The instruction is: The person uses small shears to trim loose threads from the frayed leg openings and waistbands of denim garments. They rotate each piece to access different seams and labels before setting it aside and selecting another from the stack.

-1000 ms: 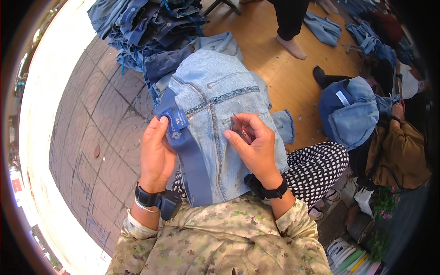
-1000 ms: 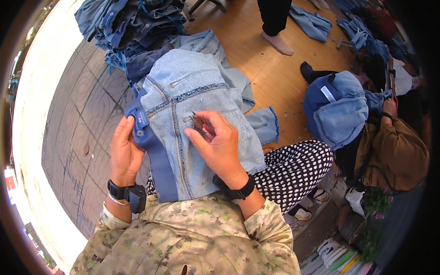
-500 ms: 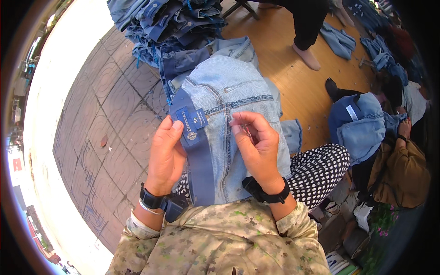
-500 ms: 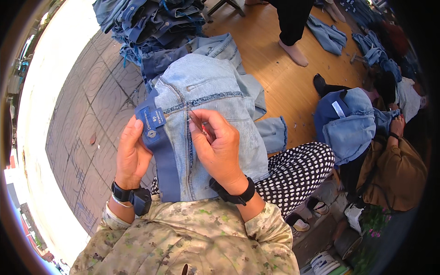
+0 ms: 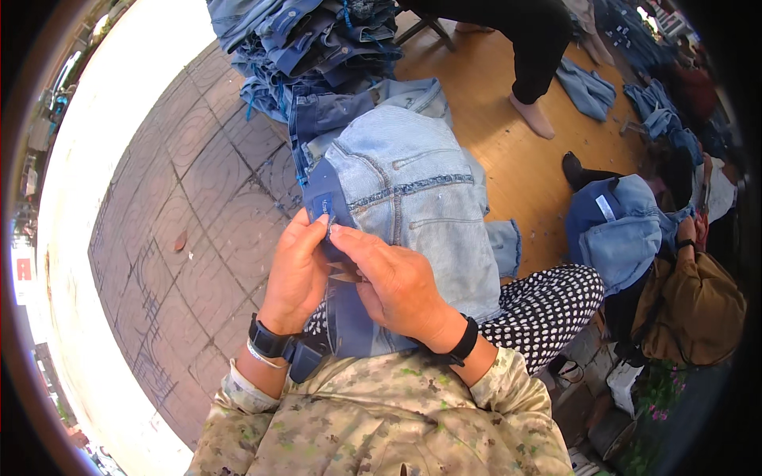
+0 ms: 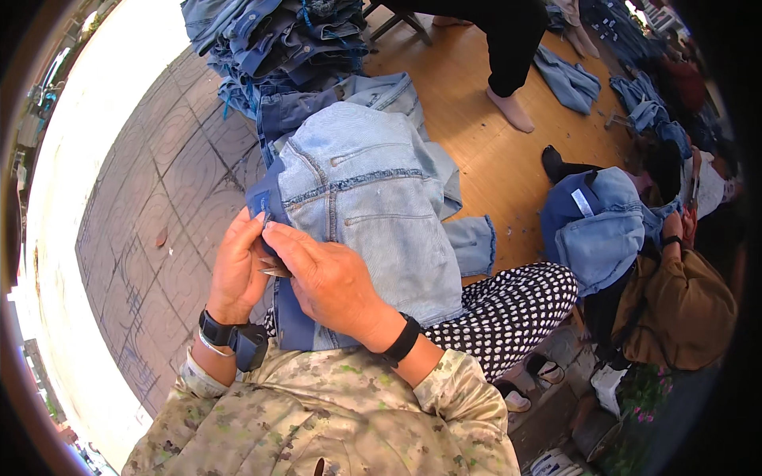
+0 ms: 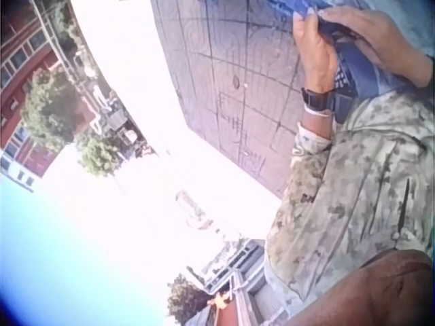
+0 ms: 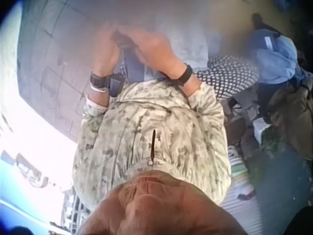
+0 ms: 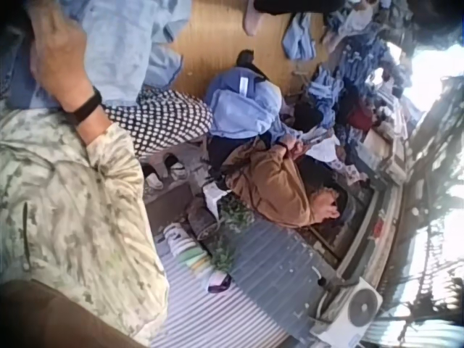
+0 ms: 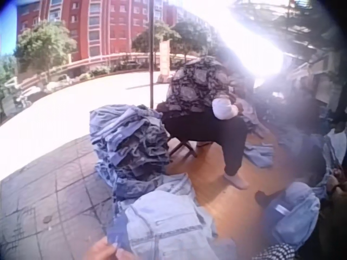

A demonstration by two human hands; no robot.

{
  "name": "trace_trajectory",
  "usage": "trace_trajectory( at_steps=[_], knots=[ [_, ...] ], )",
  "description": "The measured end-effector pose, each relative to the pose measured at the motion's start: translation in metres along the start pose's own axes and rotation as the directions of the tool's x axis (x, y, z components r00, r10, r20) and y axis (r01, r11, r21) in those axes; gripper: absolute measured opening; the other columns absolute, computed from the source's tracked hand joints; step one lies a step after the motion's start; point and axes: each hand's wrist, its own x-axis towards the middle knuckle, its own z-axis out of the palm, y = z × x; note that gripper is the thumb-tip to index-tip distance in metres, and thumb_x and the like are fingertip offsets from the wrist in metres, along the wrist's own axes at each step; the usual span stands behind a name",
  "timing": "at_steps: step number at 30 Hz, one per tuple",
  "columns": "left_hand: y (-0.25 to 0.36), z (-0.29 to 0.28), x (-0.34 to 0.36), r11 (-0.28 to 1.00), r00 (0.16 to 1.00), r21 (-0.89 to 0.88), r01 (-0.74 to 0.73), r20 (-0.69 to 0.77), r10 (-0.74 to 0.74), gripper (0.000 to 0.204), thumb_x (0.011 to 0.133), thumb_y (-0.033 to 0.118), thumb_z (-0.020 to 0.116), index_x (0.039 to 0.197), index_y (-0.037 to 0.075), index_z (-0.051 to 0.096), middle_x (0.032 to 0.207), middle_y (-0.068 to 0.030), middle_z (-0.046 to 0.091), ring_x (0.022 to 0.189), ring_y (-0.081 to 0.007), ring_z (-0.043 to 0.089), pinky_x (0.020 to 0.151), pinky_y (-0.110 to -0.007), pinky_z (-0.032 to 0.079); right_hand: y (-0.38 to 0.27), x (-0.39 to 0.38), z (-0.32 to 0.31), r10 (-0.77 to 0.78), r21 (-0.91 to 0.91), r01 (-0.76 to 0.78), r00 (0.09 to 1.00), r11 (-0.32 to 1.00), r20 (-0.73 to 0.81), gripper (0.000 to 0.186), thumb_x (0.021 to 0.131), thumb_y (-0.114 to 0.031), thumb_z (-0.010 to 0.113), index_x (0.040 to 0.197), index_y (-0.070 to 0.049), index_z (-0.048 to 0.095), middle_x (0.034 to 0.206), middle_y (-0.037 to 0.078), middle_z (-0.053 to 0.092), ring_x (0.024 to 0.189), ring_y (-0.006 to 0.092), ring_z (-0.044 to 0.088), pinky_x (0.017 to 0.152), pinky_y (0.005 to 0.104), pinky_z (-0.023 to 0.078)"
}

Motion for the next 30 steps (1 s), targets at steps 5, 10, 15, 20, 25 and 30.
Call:
trace_trajectory(
  at_steps=[5, 10, 15, 20, 25, 30],
  knots=[
    [0.012, -0.001, -0.011, 0.998, 0.997, -0.054, -0.014, 0.078, 0.018, 0.026, 0.100, 0.015, 0.045, 0.121, 0.001, 0.054, 0.114, -0.0075, 0.063, 0.101, -0.0142, 0.061, 0.089, -0.032, 0.049, -0.011, 0.004, -0.004, 0.216, 0.194, -0.198, 0.973, 0.961, -0.078, 0.047, 0.074, 0.008, 0.059, 0.120, -0.003, 0.057, 0.110, 0.013, 0.063, 0.080, 0.0233, 0.065, 0.066, 0.0297, 0.052],
    [0.024, 0.005, -0.031, 0.995, 0.995, -0.080, 0.056, 0.084, -0.049, 0.028, 0.102, 0.021, 0.044, 0.118, 0.001, 0.054, 0.112, -0.0085, 0.062, 0.096, -0.0171, 0.061, 0.085, -0.032, 0.050, -0.013, -0.002, -0.004, 0.431, 0.387, -0.352, 0.892, 0.852, -0.138, 0.032, 0.083, 0.004, 0.061, 0.114, -0.003, 0.060, 0.095, 0.007, 0.059, 0.073, 0.0131, 0.056, 0.061, 0.0231, 0.046],
    [0.023, 0.009, -0.041, 0.996, 0.981, -0.083, 0.022, 0.192, -0.006, 0.032, 0.101, 0.018, 0.045, 0.126, -0.002, 0.049, 0.113, -0.0122, 0.061, 0.102, -0.0234, 0.062, 0.089, -0.037, 0.051, -0.035, 0.007, -0.006, 0.201, 0.124, -0.175, 0.948, 0.977, -0.247, 0.038, 0.079, -0.005, 0.069, 0.116, -0.002, 0.058, 0.097, 0.011, 0.058, 0.076, 0.0204, 0.060, 0.064, 0.0289, 0.050],
    [0.015, 0.014, -0.042, 0.998, 0.968, 0.055, -0.013, 0.252, -0.001, 0.037, 0.100, 0.017, 0.045, 0.131, -0.004, 0.045, 0.116, -0.0193, 0.060, 0.105, -0.0260, 0.062, 0.091, -0.038, 0.051, -0.029, 0.003, -0.008, 0.198, -0.102, -0.226, 0.953, 0.969, -0.228, 0.048, 0.075, -0.012, 0.074, 0.119, -0.002, 0.056, 0.098, 0.015, 0.061, 0.081, 0.0293, 0.064, 0.069, 0.0347, 0.053],
    [0.012, 0.013, -0.025, 0.904, 0.966, 0.401, -0.146, 0.255, 0.043, 0.030, 0.095, 0.012, 0.057, 0.122, 0.001, 0.052, 0.112, -0.0151, 0.063, 0.101, -0.0214, 0.064, 0.090, -0.034, 0.051, -0.019, 0.001, -0.025, 0.340, 0.069, -0.335, 0.937, 0.940, -0.085, 0.039, 0.076, -0.005, 0.072, 0.113, -0.002, 0.060, 0.093, 0.016, 0.067, 0.080, 0.0312, 0.068, 0.069, 0.0338, 0.052],
    [0.023, 0.014, -0.002, 0.413, 0.906, 0.829, -0.378, 0.238, 0.350, 0.038, 0.080, 0.002, 0.068, 0.117, 0.004, 0.056, 0.117, -0.0117, 0.061, 0.114, -0.0226, 0.056, 0.095, -0.037, 0.045, -0.002, -0.005, -0.044, 0.420, 0.152, -0.408, 0.906, 0.900, -0.055, 0.027, 0.079, 0.000, 0.068, 0.105, -0.001, 0.063, 0.080, 0.008, 0.064, 0.066, 0.0165, 0.060, 0.059, 0.0263, 0.045]
  ],
)
